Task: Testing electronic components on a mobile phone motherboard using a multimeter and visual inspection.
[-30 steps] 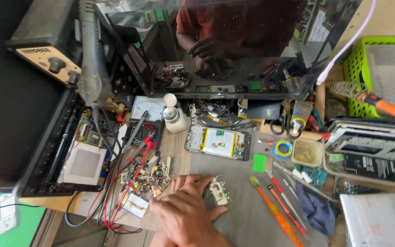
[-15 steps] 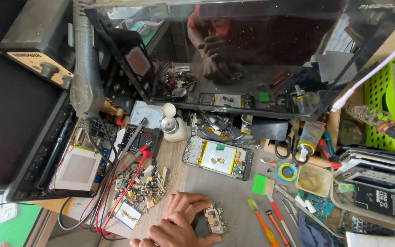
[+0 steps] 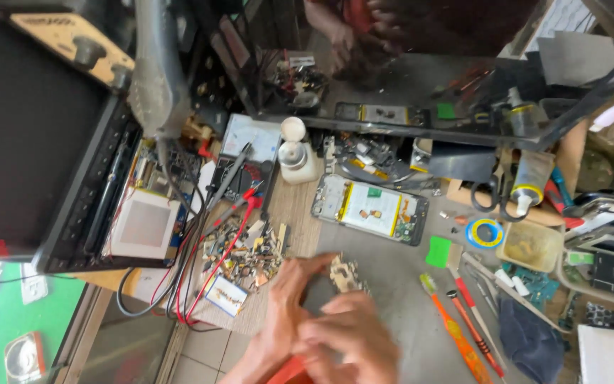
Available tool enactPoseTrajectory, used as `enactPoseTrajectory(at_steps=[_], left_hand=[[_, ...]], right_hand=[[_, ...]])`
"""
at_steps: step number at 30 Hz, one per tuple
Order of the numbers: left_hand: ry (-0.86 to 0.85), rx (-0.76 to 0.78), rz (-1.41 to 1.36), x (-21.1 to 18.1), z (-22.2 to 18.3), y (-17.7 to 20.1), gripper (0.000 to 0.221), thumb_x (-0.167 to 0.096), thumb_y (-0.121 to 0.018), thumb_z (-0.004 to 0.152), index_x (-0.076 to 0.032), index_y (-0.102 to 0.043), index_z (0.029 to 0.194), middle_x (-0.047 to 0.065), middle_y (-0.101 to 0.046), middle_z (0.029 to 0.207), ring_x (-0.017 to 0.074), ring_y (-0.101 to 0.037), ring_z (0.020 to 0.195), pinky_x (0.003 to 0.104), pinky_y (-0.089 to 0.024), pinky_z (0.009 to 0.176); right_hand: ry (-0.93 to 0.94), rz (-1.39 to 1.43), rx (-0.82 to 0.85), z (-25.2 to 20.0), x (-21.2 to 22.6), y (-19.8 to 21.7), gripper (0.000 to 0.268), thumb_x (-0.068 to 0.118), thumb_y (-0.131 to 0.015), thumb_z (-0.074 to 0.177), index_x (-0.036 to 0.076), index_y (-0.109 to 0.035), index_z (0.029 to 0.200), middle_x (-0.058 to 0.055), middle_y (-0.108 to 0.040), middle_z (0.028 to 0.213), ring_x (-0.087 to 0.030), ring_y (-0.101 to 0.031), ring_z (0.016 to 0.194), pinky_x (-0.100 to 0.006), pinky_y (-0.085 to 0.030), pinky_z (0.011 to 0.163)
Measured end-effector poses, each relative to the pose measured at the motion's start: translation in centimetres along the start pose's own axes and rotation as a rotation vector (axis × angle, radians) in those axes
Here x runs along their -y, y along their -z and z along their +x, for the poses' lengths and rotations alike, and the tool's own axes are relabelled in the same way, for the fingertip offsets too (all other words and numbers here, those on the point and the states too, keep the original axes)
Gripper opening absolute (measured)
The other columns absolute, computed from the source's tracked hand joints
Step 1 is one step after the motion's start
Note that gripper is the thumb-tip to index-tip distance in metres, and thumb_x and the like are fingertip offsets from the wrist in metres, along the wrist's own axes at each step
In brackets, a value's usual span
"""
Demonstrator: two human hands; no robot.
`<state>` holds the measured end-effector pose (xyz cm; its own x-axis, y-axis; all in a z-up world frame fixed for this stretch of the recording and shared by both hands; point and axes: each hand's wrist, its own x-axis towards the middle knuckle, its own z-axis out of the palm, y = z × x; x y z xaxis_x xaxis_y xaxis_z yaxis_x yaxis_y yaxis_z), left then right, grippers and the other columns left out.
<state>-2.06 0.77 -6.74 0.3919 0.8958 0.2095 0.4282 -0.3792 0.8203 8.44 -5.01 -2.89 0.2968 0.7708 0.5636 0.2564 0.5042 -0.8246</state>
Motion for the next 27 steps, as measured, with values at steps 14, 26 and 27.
enactPoseTrajectory(at_steps=[14,26,27], left_hand=[[-0.002,-0.115,-0.323,-2.9,1.3,-1.4,0.043,-0.013,-0.078,0.088,-0.001,-0.062,0.126,0.008,-0.079,0.109,0.0108,-0.075,0.084,0.024,-0.055,0.07],[0.077,-0.223,-0.306,-1.6,0.2,0.6,0.033,-0.017,-0.07,0.096,-0.004,-0.065,0.125,0.004,-0.07,0.084,0.0135,-0.072,0.088,0.033,-0.055,0.096],[0.077,-0.223,-0.307,-1.7,0.3,0.9,0.033,-0.017,-0.07,0.096,-0.004,-0.065,0.125,0.004,-0.07,0.084,0.0135,-0.072,0.088,0.033,-0.055,0.096]], right_hand=[[-0.565,-0.099,-0.251,-1.4,-2.1,3.8,0.031,0.004,-0.067,0.095,-0.004,-0.068,0.125,-0.014,-0.071,0.095,-0.019,-0.068,0.091,-0.03,-0.058,0.085],[-0.629,-0.107,-0.32,-2.0,-2.2,5.3,0.025,0.003,-0.072,0.092,-0.005,-0.069,0.116,-0.015,-0.072,0.097,-0.019,-0.071,0.082,-0.03,-0.067,0.067],[-0.628,-0.108,-0.32,-2.0,-2.1,5.4,0.025,0.003,-0.072,0.092,-0.005,-0.069,0.116,-0.015,-0.072,0.097,-0.019,-0.071,0.082,-0.03,-0.067,0.067]])
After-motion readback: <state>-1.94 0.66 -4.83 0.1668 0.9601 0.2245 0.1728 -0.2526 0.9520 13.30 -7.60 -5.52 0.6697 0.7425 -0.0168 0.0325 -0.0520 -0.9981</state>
